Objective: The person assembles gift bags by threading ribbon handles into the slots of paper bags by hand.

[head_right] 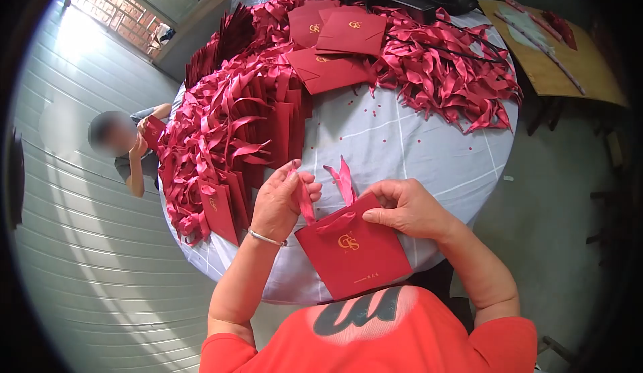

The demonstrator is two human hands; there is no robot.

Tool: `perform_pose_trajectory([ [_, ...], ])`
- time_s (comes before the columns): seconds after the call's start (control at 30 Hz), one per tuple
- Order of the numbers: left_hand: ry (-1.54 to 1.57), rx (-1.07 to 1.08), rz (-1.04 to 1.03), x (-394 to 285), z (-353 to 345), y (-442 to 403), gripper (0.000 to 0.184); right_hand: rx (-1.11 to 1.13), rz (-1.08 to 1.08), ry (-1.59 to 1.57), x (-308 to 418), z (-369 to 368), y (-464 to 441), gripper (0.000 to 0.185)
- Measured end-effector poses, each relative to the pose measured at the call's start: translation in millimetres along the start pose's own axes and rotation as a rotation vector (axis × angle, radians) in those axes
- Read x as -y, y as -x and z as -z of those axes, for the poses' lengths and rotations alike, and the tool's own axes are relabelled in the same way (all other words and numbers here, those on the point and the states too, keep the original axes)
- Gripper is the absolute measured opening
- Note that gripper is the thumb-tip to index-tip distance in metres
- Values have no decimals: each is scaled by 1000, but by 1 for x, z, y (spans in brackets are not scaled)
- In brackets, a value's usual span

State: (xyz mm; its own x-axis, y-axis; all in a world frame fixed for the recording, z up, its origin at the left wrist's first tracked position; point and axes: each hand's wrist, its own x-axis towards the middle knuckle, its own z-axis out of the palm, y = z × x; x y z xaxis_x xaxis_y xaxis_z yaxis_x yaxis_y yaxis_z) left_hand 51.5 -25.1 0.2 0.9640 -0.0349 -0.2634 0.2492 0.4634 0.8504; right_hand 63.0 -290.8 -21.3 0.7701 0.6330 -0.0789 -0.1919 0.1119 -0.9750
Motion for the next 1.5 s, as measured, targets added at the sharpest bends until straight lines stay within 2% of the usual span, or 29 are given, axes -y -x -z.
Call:
perform_pose_trajectory([
  [0.23, -18, 86, -139, -12, -6, -1, 29, -9, -16, 41, 3, 0, 0, 25],
  [0.3, 52, 122, -159, -12, -2, -2, 23, -13, -2, 8, 0, -1, -1, 26],
  [0.43, 124, 118, -154, -10, 4, -6, 13, -21, -3, 34, -1, -1, -1, 27],
  [0.73, 186, 118, -144, 10, 14, -18, 17, -21, -54, 84, 4, -7, -3, 30],
  [0.8, 211, 100, -117, 12, 14, -14, 18, -141, -89, 399, 14, -9, 0, 35],
  [0.83, 225, 84, -82, 14, 14, -12, 20, -133, -100, 412, 18, -11, 1, 35],
  [0.9, 251, 95, -79, 22, 17, -11, 21, -363, 327, 877, 25, -17, -1, 40],
  [0.93, 254, 118, -72, 24, 16, -11, 22, -400, 445, 885, 32, -21, -7, 37],
  [0.97, 271, 123, -72, 26, 14, -12, 23, -386, 439, 896, 35, -22, -16, 37],
  [1.03, 309, 119, -78, 26, 11, -14, 23, -159, 637, 959, 42, -24, -35, 30],
  [1.07, 333, 120, -83, 27, 10, -15, 24, -82, 570, 917, 44, -31, -44, 19],
  [1.1, 346, 116, -87, 27, 11, -15, 24, -70, 565, 925, 44, -37, -52, 19],
  [1.13, 346, 109, -110, 26, 12, -16, 24, 37, 453, 994, 45, -43, -60, 17],
  [1.2, 359, 93, -145, 24, 15, -14, 24, 209, 197, 1130, 53, -56, -75, 27],
  [1.23, 334, 96, -141, 23, 15, -13, 25, 226, 195, 1141, 53, -59, -81, 27],
  [1.3, 323, 93, -149, 19, 15, -11, 25, 305, 12, 1097, 49, -63, -91, 32],
  [1.37, 290, 113, -133, 17, 14, -10, 25, 341, -39, 1033, 45, -65, -95, 33],
  [1.43, 305, 125, -126, 17, 15, -9, 25, 325, -181, 772, 40, -65, -96, 31],
  [1.5, 319, 154, -107, 16, 13, -7, 26, 313, -234, 690, 37, -64, -99, 26],
])
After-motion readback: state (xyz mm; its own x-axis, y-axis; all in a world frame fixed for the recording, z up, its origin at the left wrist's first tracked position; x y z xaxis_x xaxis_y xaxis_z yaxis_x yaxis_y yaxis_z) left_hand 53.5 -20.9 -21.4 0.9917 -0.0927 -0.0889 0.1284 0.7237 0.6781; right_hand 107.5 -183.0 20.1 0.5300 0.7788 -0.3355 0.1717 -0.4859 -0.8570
